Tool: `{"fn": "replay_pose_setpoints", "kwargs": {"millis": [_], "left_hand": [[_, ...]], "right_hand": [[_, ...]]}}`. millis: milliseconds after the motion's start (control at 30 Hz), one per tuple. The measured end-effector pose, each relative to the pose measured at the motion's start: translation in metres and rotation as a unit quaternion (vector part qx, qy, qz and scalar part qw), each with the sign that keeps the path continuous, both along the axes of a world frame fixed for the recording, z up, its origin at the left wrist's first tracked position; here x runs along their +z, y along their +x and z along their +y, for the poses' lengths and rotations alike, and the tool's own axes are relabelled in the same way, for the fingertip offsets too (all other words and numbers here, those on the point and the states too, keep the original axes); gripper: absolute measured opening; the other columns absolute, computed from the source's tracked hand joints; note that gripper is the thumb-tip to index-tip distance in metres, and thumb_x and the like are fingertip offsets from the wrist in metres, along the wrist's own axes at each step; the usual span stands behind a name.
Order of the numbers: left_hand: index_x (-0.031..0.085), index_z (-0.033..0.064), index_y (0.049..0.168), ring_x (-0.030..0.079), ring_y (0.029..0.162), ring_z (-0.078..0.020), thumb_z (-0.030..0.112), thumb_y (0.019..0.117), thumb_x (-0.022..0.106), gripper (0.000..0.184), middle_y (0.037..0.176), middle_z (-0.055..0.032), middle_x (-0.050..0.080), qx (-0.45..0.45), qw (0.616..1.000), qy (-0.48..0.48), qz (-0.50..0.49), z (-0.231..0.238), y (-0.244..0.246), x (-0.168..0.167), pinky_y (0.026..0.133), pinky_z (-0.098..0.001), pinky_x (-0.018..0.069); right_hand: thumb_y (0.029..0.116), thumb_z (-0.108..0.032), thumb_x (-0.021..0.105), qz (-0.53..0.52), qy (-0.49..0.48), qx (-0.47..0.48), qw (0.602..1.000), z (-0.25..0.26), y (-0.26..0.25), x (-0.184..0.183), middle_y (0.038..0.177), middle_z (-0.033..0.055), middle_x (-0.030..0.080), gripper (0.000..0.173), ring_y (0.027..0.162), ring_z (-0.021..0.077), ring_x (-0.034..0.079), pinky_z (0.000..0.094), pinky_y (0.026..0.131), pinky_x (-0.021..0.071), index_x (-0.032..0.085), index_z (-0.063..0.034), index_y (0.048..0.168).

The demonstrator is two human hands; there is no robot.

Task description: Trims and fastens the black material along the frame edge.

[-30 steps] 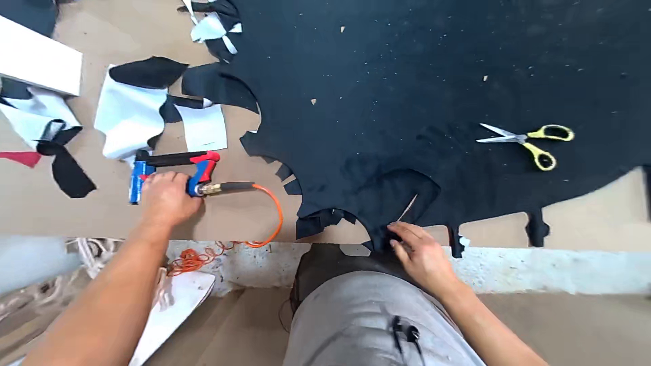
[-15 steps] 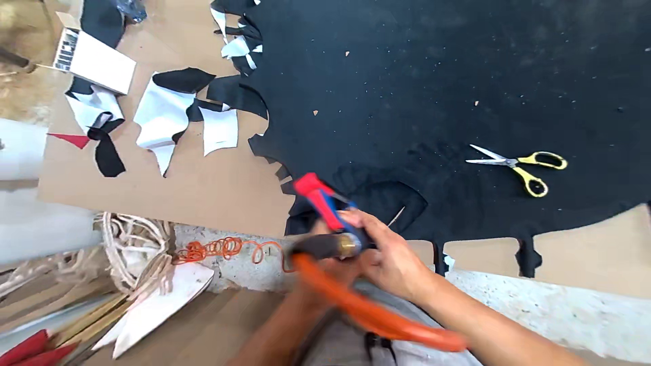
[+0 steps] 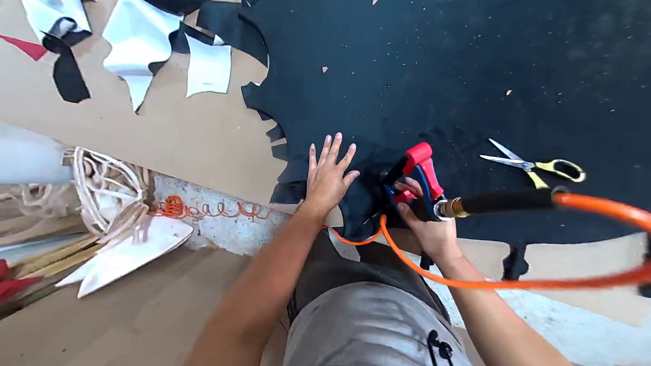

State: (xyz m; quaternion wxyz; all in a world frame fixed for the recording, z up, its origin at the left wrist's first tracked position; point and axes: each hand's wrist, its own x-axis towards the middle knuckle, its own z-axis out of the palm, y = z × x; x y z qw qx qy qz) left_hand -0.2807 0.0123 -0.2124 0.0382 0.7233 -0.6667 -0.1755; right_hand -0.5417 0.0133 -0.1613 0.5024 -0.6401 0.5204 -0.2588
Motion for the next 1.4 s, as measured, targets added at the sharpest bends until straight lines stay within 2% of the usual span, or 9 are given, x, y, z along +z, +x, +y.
{"fn": "replay_pose_setpoints", "kwargs": {"millis": [233, 400, 533, 600, 733, 933, 1067, 1233, 1400], "left_hand": [[0.024, 0.0321, 0.165, -0.001, 0.161, -0.0251, 0.062, 0.1027, 0.046, 0.073, 0.175, 0.0001, 0.003, 0.013, 0.997, 0.065, 0.029, -0.005, 0.002, 0.009, 0.126, -0.0646, -0.0026], [0.025, 0.0314, 0.165, 0.0, 0.161, -0.0275, 0.058, 0.1039, 0.043, 0.069, 0.175, -0.0032, 0.004, -0.019, 0.999, 0.026, 0.027, -0.001, 0.008, -0.002, 0.126, -0.0637, -0.0016], [0.018, 0.0274, 0.167, -0.005, 0.161, -0.0264, 0.055, 0.1075, 0.033, 0.067, 0.175, -0.0041, -0.002, -0.049, 0.998, 0.047, -0.011, 0.001, 0.007, -0.001, 0.127, -0.0614, -0.0035], [0.02, 0.0237, 0.167, -0.002, 0.161, -0.0274, 0.05, 0.109, 0.027, 0.064, 0.175, -0.0058, 0.002, -0.063, 0.997, 0.03, -0.034, 0.002, 0.006, -0.003, 0.127, -0.0625, -0.0003], [0.023, 0.0211, 0.166, 0.0, 0.161, -0.0266, 0.046, 0.1099, 0.028, 0.062, 0.175, -0.0052, 0.006, -0.071, 0.997, -0.002, -0.021, 0.006, 0.006, -0.007, 0.128, -0.0619, 0.0007], [0.026, 0.0202, 0.165, 0.004, 0.161, -0.0276, 0.046, 0.1086, 0.032, 0.063, 0.175, -0.0058, 0.009, -0.076, 0.996, -0.037, -0.004, 0.008, 0.009, -0.012, 0.128, -0.0617, 0.0021], [0.03, 0.0192, 0.164, 0.006, 0.161, -0.0273, 0.045, 0.1086, 0.033, 0.061, 0.174, -0.0052, 0.013, -0.078, 0.996, -0.049, 0.01, 0.007, 0.012, -0.014, 0.128, -0.0618, 0.0032], [0.02, 0.0231, 0.167, -0.002, 0.161, -0.0253, 0.048, 0.1092, 0.028, 0.063, 0.175, -0.0019, 0.003, -0.086, 0.996, -0.002, -0.014, 0.005, 0.01, -0.009, 0.128, -0.0607, -0.0014], [0.019, 0.031, 0.166, -0.003, 0.161, -0.0283, 0.046, 0.1091, 0.03, 0.06, 0.175, -0.0052, 0.0, -0.099, 0.995, 0.006, -0.031, 0.005, 0.009, -0.009, 0.126, -0.064, -0.0001]], "right_hand": [[0.0875, -0.012, 0.077, 0.017, -0.015, -0.06, 0.998, 0.024, 0.025, -0.008, 0.126, 0.0037, 0.072, 0.043, 0.118, 0.0132, 0.067, 0.0371, 0.104, 0.0566, 0.068, -0.0084, 0.129], [0.0906, -0.011, 0.074, -0.007, -0.038, -0.037, 0.999, 0.029, 0.056, -0.015, 0.129, 0.0064, 0.071, 0.042, 0.122, 0.0174, 0.066, 0.0409, 0.107, 0.0558, 0.065, -0.0052, 0.132], [0.0865, -0.01, 0.077, 0.01, -0.019, -0.077, 0.997, 0.026, 0.067, -0.009, 0.125, 0.0006, 0.073, 0.043, 0.118, 0.0132, 0.068, 0.0386, 0.103, 0.0577, 0.069, -0.0117, 0.129], [0.0834, -0.006, 0.076, -0.02, -0.029, -0.081, 0.996, 0.019, 0.07, -0.011, 0.121, 0.0044, 0.074, 0.042, 0.115, 0.0156, 0.07, 0.0385, 0.102, 0.0587, 0.07, -0.0062, 0.125], [0.0907, -0.01, 0.073, 0.027, -0.019, -0.074, 0.997, 0.032, 0.074, -0.011, 0.127, -0.0001, 0.072, 0.042, 0.119, 0.0111, 0.067, 0.0375, 0.104, 0.0567, 0.067, -0.0128, 0.132], [0.0925, -0.009, 0.071, 0.017, -0.034, -0.1, 0.994, 0.044, 0.085, -0.016, 0.129, 0.0014, 0.071, 0.04, 0.123, 0.0125, 0.065, 0.0361, 0.108, 0.0542, 0.066, -0.011, 0.132], [0.089, -0.004, 0.071, -0.038, -0.064, -0.123, 0.99, 0.045, 0.094, -0.023, 0.115, 0.0077, 0.072, 0.031, 0.113, 0.018, 0.068, 0.0377, 0.101, 0.0573, 0.068, -0.0029, 0.119], [0.0918, -0.006, 0.072, -0.023, -0.055, -0.156, 0.986, 0.046, 0.09, -0.017, 0.125, 0.0038, 0.072, 0.038, 0.119, 0.0148, 0.067, 0.0374, 0.105, 0.0558, 0.066, -0.0078, 0.129], [0.09, -0.006, 0.073, -0.029, -0.044, -0.183, 0.982, 0.038, 0.084, -0.018, 0.123, 0.0019, 0.073, 0.04, 0.116, 0.0163, 0.069, 0.0397, 0.1, 0.059, 0.068, -0.0122, 0.129]]}}
